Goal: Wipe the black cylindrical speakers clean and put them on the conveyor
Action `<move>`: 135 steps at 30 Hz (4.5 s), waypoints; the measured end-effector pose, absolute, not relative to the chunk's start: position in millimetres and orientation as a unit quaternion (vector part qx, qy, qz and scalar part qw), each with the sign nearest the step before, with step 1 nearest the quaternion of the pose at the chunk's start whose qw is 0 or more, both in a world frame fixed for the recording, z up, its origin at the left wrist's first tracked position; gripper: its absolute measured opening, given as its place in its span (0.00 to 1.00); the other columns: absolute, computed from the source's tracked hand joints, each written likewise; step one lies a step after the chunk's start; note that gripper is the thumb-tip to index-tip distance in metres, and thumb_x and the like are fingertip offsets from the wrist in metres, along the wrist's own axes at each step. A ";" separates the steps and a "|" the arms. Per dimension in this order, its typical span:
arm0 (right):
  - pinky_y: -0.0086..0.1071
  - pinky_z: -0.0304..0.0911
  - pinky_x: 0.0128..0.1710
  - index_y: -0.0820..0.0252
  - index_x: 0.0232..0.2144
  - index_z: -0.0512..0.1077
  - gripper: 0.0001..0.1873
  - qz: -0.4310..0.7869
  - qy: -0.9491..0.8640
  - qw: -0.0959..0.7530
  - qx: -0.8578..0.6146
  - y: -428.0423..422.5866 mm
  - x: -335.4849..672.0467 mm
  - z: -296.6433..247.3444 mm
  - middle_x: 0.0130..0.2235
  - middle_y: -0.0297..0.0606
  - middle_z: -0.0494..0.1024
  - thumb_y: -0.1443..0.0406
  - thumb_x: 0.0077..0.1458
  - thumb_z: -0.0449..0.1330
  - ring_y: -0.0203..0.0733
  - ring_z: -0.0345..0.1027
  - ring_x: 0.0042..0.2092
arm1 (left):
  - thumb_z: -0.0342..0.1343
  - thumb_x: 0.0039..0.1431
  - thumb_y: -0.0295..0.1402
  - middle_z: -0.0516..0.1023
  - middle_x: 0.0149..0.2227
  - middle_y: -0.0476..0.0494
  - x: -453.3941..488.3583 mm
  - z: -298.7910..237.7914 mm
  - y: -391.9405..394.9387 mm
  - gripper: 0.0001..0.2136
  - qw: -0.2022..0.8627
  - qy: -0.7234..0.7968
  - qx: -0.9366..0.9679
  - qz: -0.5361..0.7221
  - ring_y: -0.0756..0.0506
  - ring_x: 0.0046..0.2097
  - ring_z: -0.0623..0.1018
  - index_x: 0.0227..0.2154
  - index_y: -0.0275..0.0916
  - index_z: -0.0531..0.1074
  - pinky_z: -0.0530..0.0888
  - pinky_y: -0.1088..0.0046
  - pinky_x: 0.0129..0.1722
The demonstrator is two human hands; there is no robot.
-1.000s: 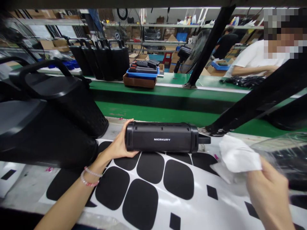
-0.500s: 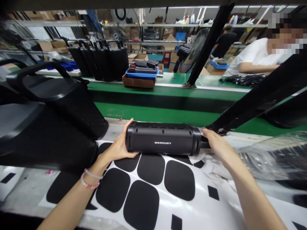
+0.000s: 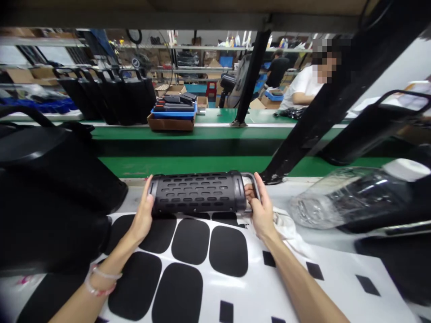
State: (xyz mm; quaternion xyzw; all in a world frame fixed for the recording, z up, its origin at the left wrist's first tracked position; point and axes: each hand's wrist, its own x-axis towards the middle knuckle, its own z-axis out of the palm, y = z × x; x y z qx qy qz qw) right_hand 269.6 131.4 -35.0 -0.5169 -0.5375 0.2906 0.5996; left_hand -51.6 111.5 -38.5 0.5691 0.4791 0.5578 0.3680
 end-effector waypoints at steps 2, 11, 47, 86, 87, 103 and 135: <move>0.29 0.69 0.30 0.53 0.66 0.57 0.37 0.252 -0.563 0.605 -0.503 126.4 266.4 -31.3 0.42 0.40 0.77 0.69 0.53 0.50 0.39 0.73 0.36 | 0.37 0.69 0.51 0.51 0.71 0.53 -50.5 -39.0 114.9 0.27 0.408 0.468 0.531 0.576 0.44 0.72 0.47 0.67 0.51 0.51 0.44 0.63 0.71; 0.32 0.71 0.31 0.49 0.68 0.51 0.37 0.110 -0.647 0.584 -0.477 116.2 264.3 -25.2 0.41 0.39 0.74 0.70 0.58 0.47 0.37 0.69 0.29 | 0.33 0.67 0.55 0.63 0.67 0.52 -47.5 -32.8 112.5 0.30 0.509 0.440 0.443 0.592 0.43 0.67 0.63 0.69 0.54 0.45 0.63 0.61 0.66; 0.58 0.67 0.44 0.56 0.44 0.77 0.28 0.130 -0.634 0.085 -0.757 122.4 334.9 18.8 0.39 0.51 0.82 0.45 0.54 0.53 0.69 0.75 0.44 | 0.40 0.69 0.50 0.54 0.70 0.43 -48.5 -27.9 109.9 0.27 0.311 0.503 0.589 0.550 0.42 0.71 0.54 0.67 0.47 0.53 0.51 0.58 0.70; 0.47 0.64 0.49 0.52 0.40 0.69 0.20 0.217 -0.585 0.473 -0.622 152.4 283.6 -33.0 0.40 0.40 0.77 0.47 0.55 0.51 0.53 0.70 0.44 | 0.52 0.63 0.30 0.49 0.71 0.45 -64.7 -18.7 100.5 0.33 0.274 0.434 0.698 0.499 0.41 0.71 0.48 0.69 0.44 0.47 0.55 0.65 0.69; 0.47 0.64 0.49 0.52 0.40 0.69 0.20 0.217 -0.585 0.473 -0.623 152.1 283.6 -32.8 0.40 0.40 0.77 0.47 0.55 0.52 0.53 0.70 0.44 | 0.52 0.63 0.30 0.49 0.71 0.46 -64.8 -18.9 100.8 0.33 0.271 0.437 0.698 0.499 0.42 0.71 0.48 0.69 0.44 0.47 0.55 0.65 0.69; 0.46 0.64 0.48 0.52 0.40 0.68 0.20 0.217 -0.589 0.472 -0.618 151.6 282.8 -30.4 0.40 0.40 0.77 0.47 0.54 0.51 0.53 0.70 0.44 | 0.53 0.62 0.32 0.48 0.72 0.44 -62.9 -15.6 100.0 0.34 0.300 0.435 0.685 0.502 0.39 0.71 0.51 0.69 0.43 0.47 0.56 0.62 0.68; 0.48 0.65 0.48 0.52 0.40 0.69 0.21 0.223 -0.584 0.475 -0.620 150.9 283.5 -30.9 0.40 0.40 0.78 0.45 0.54 0.52 0.54 0.71 0.44 | 0.52 0.63 0.31 0.47 0.72 0.45 -64.0 -17.3 99.3 0.34 0.286 0.430 0.699 0.494 0.40 0.71 0.47 0.69 0.43 0.46 0.53 0.61 0.69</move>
